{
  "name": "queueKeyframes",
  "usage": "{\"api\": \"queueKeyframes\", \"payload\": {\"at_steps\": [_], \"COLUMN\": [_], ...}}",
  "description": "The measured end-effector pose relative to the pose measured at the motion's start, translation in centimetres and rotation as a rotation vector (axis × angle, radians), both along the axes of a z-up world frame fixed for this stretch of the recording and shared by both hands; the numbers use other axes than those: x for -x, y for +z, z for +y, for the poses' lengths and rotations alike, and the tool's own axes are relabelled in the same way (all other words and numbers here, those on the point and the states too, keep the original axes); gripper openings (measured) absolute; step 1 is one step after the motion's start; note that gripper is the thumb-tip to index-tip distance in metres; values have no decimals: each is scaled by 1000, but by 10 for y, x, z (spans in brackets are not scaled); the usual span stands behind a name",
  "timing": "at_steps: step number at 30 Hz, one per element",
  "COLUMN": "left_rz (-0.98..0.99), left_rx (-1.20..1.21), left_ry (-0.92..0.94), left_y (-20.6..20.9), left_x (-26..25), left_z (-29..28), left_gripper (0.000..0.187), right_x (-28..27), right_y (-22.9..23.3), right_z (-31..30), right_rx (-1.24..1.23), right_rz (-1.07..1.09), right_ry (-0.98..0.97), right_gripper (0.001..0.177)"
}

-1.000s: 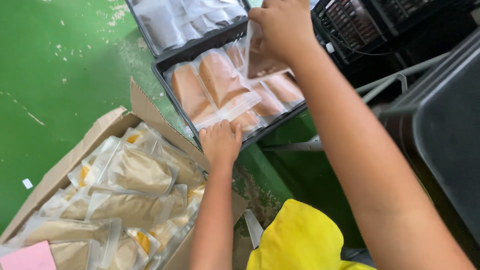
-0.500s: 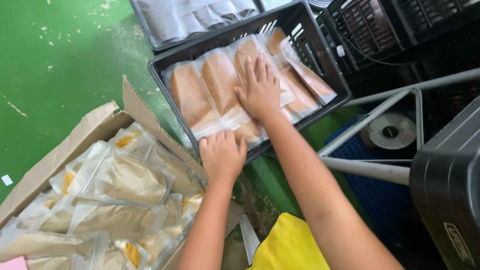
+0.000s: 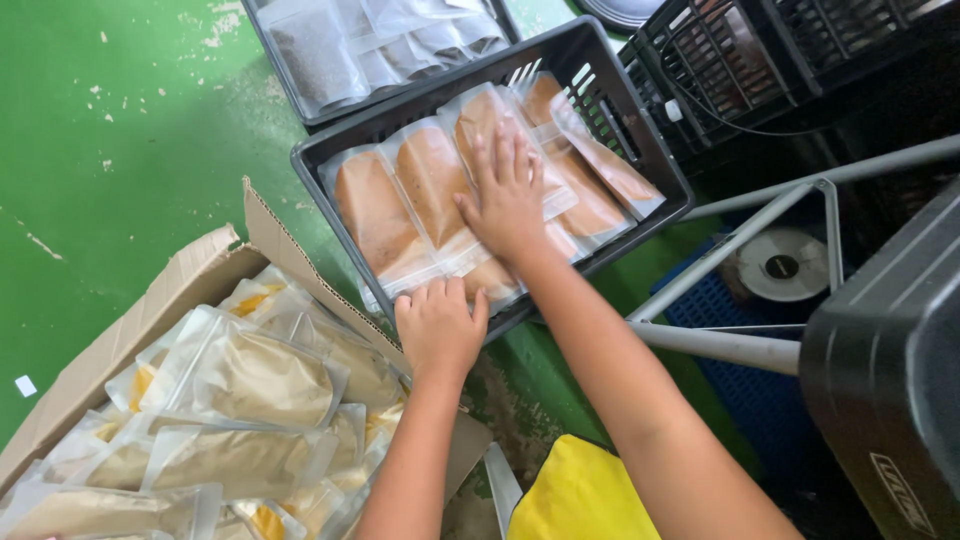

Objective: Sealing plastic pouches filled with food powder using a manual heat sealer and organizing them into crates and boxes.

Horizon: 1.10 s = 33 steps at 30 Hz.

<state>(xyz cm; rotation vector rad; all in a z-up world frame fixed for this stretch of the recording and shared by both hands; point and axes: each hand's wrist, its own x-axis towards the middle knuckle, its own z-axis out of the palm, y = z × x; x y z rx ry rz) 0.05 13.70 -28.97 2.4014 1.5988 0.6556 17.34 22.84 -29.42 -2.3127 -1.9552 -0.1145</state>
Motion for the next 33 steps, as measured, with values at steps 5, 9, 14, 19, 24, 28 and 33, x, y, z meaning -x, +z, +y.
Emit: {"api": "queueKeyframes", "payload": {"at_steps": [5, 9, 14, 19, 24, 28, 33], "left_rz": [-22, -46, -140, -485, -766, -845, -1080], "left_rx": [-55, 54, 6, 149, 236, 262, 135], "left_ry": [-14, -44, -66, -109, 22, -37, -314], "left_y": [3, 18, 15, 33, 87, 163, 257], "left_x": [1, 1, 8, 33, 36, 17, -14], "left_z": [0, 0, -5, -29, -56, -77, -128], "left_gripper": [28, 23, 23, 22, 26, 28, 34], "right_x": [45, 39, 32, 30, 45, 51, 51], "right_y": [3, 27, 57, 104, 177, 237, 316], "right_z": [-44, -80, -118, -151, -182, -216, -292], "right_rx": [-137, -141, -202, -266, -557, -619, -713], "right_rz": [163, 359, 413, 509, 595, 655, 695], "right_ry": [54, -35, 36, 30, 118, 112, 152], "right_gripper": [78, 67, 58, 56, 56, 55, 49]}}
